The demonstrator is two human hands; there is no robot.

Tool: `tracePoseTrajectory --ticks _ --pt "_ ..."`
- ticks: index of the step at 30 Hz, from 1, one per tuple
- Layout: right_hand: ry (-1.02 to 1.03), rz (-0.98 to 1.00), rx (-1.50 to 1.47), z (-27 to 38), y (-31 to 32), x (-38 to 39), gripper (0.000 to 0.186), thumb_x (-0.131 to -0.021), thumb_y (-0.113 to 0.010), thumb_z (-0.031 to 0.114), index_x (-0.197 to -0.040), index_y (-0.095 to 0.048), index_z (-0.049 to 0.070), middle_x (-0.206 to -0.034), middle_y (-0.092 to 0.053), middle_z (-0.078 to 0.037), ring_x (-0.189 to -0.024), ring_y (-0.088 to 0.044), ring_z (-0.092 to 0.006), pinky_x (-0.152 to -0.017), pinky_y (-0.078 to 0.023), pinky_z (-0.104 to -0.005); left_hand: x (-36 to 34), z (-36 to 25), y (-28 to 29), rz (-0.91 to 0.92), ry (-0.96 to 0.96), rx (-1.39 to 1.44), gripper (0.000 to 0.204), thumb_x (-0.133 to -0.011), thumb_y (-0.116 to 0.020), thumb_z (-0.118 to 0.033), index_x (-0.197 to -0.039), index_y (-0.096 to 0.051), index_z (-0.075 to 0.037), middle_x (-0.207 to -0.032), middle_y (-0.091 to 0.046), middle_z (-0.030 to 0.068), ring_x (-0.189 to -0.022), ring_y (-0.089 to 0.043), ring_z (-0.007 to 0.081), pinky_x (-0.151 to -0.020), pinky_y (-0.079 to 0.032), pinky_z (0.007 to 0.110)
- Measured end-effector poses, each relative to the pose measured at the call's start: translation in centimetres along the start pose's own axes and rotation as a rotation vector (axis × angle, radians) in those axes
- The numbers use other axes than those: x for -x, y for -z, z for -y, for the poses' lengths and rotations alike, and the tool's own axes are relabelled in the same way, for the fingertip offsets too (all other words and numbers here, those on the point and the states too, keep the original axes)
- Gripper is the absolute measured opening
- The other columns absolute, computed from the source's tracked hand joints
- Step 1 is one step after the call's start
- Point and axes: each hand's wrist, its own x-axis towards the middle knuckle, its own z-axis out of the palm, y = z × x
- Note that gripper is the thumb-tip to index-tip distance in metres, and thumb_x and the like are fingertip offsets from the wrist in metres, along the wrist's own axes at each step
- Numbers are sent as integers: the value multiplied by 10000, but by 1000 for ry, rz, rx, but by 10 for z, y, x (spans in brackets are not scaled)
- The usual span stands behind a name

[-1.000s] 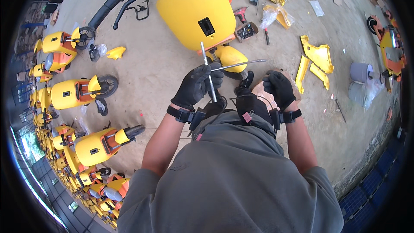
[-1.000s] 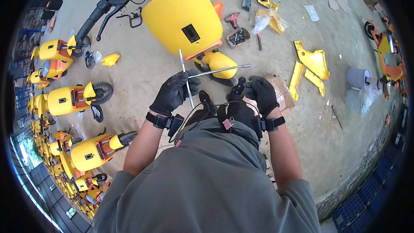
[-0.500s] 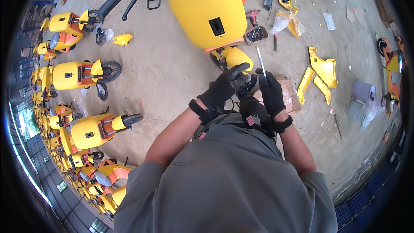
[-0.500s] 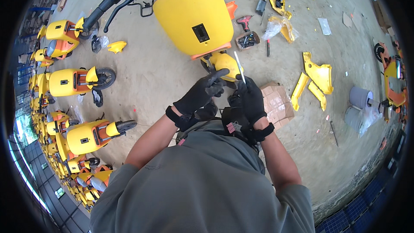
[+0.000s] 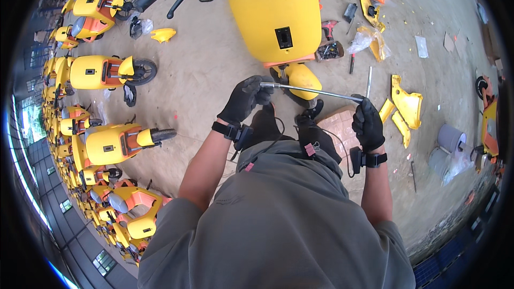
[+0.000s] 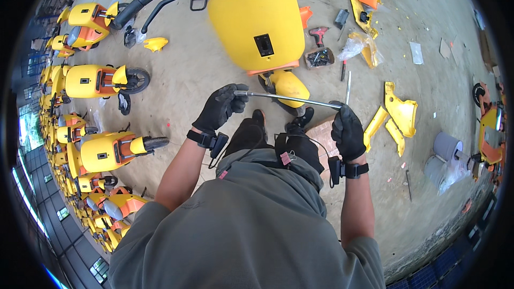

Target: The person works on the front wheel and body panels of a yellow motorcycle. They use a hammer and a T-handle socket wrench to adjust and secure parts.

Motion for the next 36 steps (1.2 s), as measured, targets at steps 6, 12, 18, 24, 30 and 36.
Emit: tracePoseTrajectory --ticks 6,12,18,24,30,36 --pt "51 -257 291 -17 -25 -22 287 -952 -446 325 -1035 -575 83 -595 -367 72 -445 -300 -8 -382 -247 -170 5 -34 16 -31 38 -146 270 -924 -514 -292 -1013 -552 -40 -711 -553 8 -584 -504 64 -550 -416 200" --pt "-1 -429 67 -57 -67 -23 228 -941 -466 339 -885 -527 127 -531 -322 75 -396 -271 -21 -356 -218 -183 -22 -62 74 223 181 -392 166 -918 -511 -208 -865 -538 -53 -684 -543 4 -560 -489 54 -517 -405 198" --pt "16 -470 69 -118 -146 -8 187 -921 -499 273 -907 -526 88 -568 -401 43 -404 -324 -44 -365 -285 -189 -31 -77 149 395 147 -485 126 -900 -505 -134 -822 -548 -45 -660 -538 3 -536 -473 64 -499 -403 212" --pt "-189 -571 11 -146 -186 -1 229 -927 -491 324 -979 -542 107 -564 -384 57 -407 -313 -45 -357 -270 -197 -33 -102 181 495 -12 -599 61 -830 -503 -55 -834 -561 -37 -660 -538 14 -538 -478 79 -501 -398 217" --pt "-383 -795 330 -166 -155 12 323 -914 -471 441 -960 -544 130 -537 -374 60 -371 -312 -77 -337 -265 -239 -25 -88 159 705 -27 -510 97 -731 -520 5 -793 -592 -15 -676 -574 53 -604 -550 156 -565 -441 286" --pt "-442 -929 432 -176 -165 35 355 -920 -443 415 -1011 -541 86 -523 -336 53 -366 -304 -81 -333 -262 -246 -11 -73 152 744 -281 -648 60 -722 -594 -98 -746 -579 -45 -685 -585 118 -652 -557 263 -616 -436 356"
